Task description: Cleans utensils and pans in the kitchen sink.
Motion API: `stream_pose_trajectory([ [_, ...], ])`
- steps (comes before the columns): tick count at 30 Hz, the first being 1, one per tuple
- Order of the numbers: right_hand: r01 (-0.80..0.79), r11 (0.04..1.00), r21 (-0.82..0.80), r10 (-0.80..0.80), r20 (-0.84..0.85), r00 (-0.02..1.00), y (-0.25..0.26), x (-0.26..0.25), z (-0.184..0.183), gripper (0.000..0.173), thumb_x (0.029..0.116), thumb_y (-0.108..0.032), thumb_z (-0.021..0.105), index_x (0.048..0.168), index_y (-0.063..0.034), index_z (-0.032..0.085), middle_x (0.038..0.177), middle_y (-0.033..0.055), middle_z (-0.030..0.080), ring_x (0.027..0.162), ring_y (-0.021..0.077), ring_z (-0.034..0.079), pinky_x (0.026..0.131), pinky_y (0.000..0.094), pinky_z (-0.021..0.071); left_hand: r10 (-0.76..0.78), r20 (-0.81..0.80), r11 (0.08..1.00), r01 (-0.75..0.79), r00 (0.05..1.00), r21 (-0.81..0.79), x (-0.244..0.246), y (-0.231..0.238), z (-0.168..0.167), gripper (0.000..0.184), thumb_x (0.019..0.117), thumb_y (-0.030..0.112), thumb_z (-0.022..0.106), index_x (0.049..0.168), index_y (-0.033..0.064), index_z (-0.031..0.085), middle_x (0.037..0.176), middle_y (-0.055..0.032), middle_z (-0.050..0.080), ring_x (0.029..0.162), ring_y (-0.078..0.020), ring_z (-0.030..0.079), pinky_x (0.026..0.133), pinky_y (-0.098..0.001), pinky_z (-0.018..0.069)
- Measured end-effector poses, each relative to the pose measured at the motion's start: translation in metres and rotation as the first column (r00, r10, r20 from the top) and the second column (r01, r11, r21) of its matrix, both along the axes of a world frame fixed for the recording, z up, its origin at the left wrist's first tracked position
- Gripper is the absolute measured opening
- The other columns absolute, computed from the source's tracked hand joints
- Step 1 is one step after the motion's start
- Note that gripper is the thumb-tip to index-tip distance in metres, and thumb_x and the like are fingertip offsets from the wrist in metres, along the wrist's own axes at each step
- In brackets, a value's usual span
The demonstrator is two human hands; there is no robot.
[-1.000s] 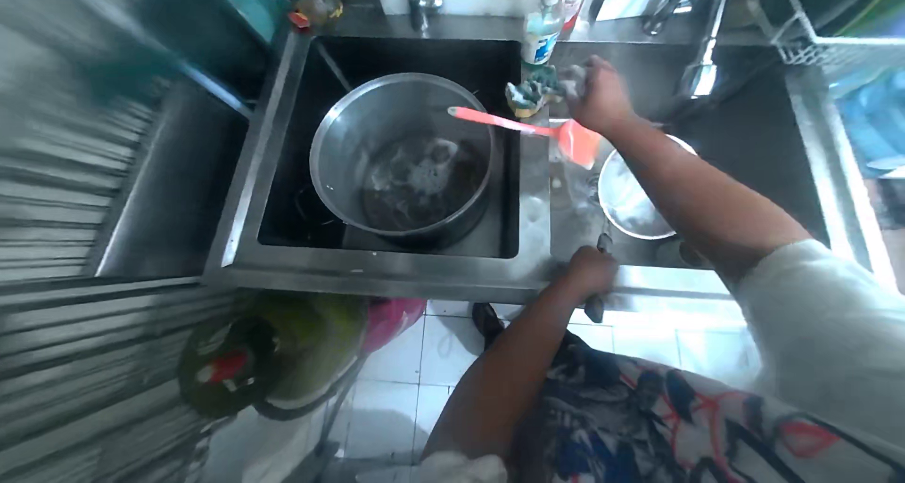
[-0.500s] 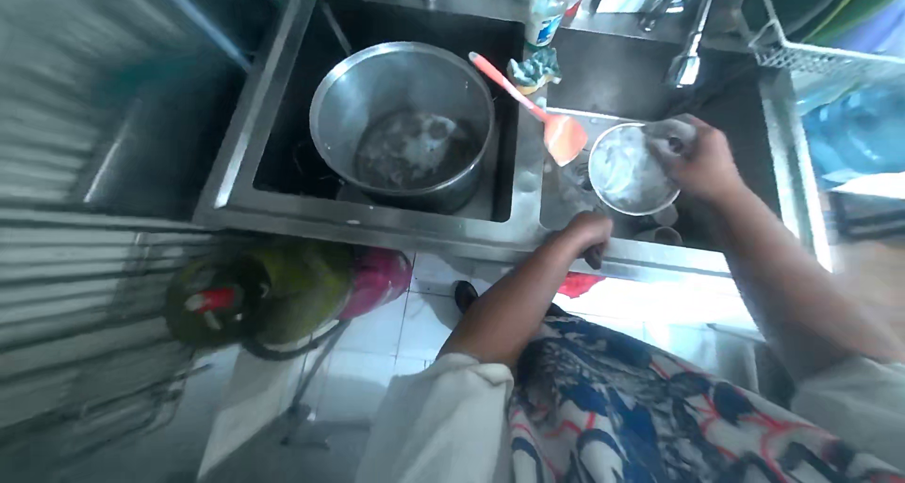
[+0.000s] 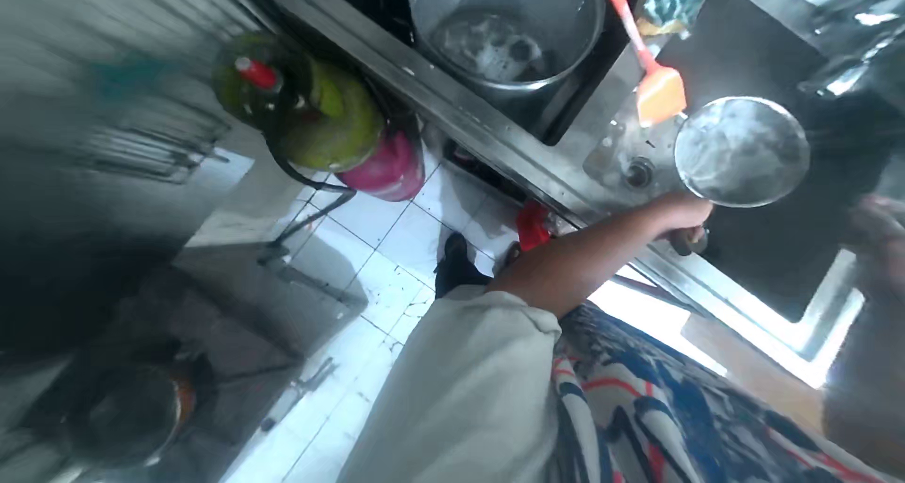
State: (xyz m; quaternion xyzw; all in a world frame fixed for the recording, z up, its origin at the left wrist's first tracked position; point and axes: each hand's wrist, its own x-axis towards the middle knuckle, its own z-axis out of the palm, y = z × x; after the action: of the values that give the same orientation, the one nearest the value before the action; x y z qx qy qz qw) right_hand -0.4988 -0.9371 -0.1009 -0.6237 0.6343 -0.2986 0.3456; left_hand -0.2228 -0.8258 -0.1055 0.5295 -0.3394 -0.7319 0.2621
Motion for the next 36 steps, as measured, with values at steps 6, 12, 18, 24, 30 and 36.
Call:
stream_pose_trajectory([
  [6, 0.161, 0.985, 0.060, -0.166, 0.094, 0.982, 0.040, -0.007, 0.011, 0.021, 0.1069, -0.014, 0.053, 0.124, -0.0030, 0.056, 0.091, -0.0076, 0.061, 0.069, -0.0013, 0.059, 0.068, 0.0183, 0.0552, 0.005, -0.028, 1.000, -0.005, 1.000, -0.009, 0.005, 0.023, 0.008, 0.033, 0.1099, 0.016, 0.038, 0.090, 0.0021, 0.059, 0.071, 0.0002, 0.052, 0.059, -0.0071, 0.049, 0.058, -0.0236, 0.0444],
  [12, 0.191, 0.973, 0.129, -0.207, 0.121, 0.971, 0.078, -0.003, 0.017, 0.023, 0.1096, -0.019, 0.048, 0.128, -0.0058, 0.054, 0.089, -0.0086, 0.061, 0.071, 0.0004, 0.060, 0.069, 0.0203, 0.0553, -0.037, -0.067, 0.999, 0.035, 0.997, -0.024, 0.009, 0.044, 0.010, 0.034, 0.1111, 0.018, 0.036, 0.094, 0.0004, 0.060, 0.073, -0.0006, 0.053, 0.059, -0.0077, 0.049, 0.059, -0.0250, 0.0454],
  [18, 0.266, 0.946, 0.188, -0.273, 0.015, 0.962, 0.095, 0.005, 0.035, 0.034, 0.1103, -0.020, 0.046, 0.138, 0.0003, 0.052, 0.107, 0.0036, 0.061, 0.083, 0.0047, 0.061, 0.078, 0.0250, 0.0545, -0.035, -0.055, 0.999, 0.034, 0.998, -0.022, 0.008, 0.043, 0.012, 0.028, 0.1102, 0.018, 0.038, 0.104, 0.0003, 0.058, 0.076, -0.0016, 0.049, 0.061, -0.0100, 0.047, 0.060, -0.0276, 0.0452],
  [24, 0.249, 0.959, 0.138, -0.264, 0.104, 0.959, 0.024, -0.002, 0.029, 0.036, 0.1080, -0.027, 0.053, 0.132, -0.0014, 0.060, 0.101, 0.0063, 0.064, 0.077, 0.0085, 0.058, 0.075, 0.0312, 0.0538, 0.040, -0.007, 0.991, -0.039, 0.999, 0.125, -0.004, 0.005, 0.000, 0.029, 0.1091, 0.017, 0.041, 0.086, 0.0052, 0.053, 0.061, 0.0028, 0.047, 0.046, -0.0042, 0.044, 0.046, -0.0185, 0.0413],
  [30, 0.205, 0.977, 0.058, -0.211, 0.133, 0.968, -0.129, 0.030, 0.010, 0.035, 0.1070, -0.023, 0.055, 0.129, 0.0025, 0.064, 0.112, 0.0209, 0.069, 0.091, 0.0261, 0.067, 0.086, 0.0453, 0.0557, -0.001, 0.149, 0.956, -0.043, 0.989, 0.291, -0.019, -0.041, 0.002, 0.027, 0.1113, 0.018, 0.038, 0.095, 0.0039, 0.054, 0.067, 0.0017, 0.048, 0.046, -0.0043, 0.044, 0.044, -0.0177, 0.0425],
  [36, 0.190, 0.979, 0.071, -0.195, 0.062, 0.979, -0.304, 0.073, -0.008, 0.036, 0.1016, -0.021, 0.061, 0.131, -0.0002, 0.065, 0.130, 0.0253, 0.065, 0.123, 0.0404, 0.062, 0.105, 0.0593, 0.0476, -0.009, 0.180, 0.899, -0.071, 0.984, 0.432, -0.032, -0.086, -0.029, 0.019, 0.1102, 0.016, 0.042, 0.104, 0.0032, 0.055, 0.069, 0.0009, 0.053, 0.046, -0.0032, 0.047, 0.043, -0.0164, 0.0434],
])
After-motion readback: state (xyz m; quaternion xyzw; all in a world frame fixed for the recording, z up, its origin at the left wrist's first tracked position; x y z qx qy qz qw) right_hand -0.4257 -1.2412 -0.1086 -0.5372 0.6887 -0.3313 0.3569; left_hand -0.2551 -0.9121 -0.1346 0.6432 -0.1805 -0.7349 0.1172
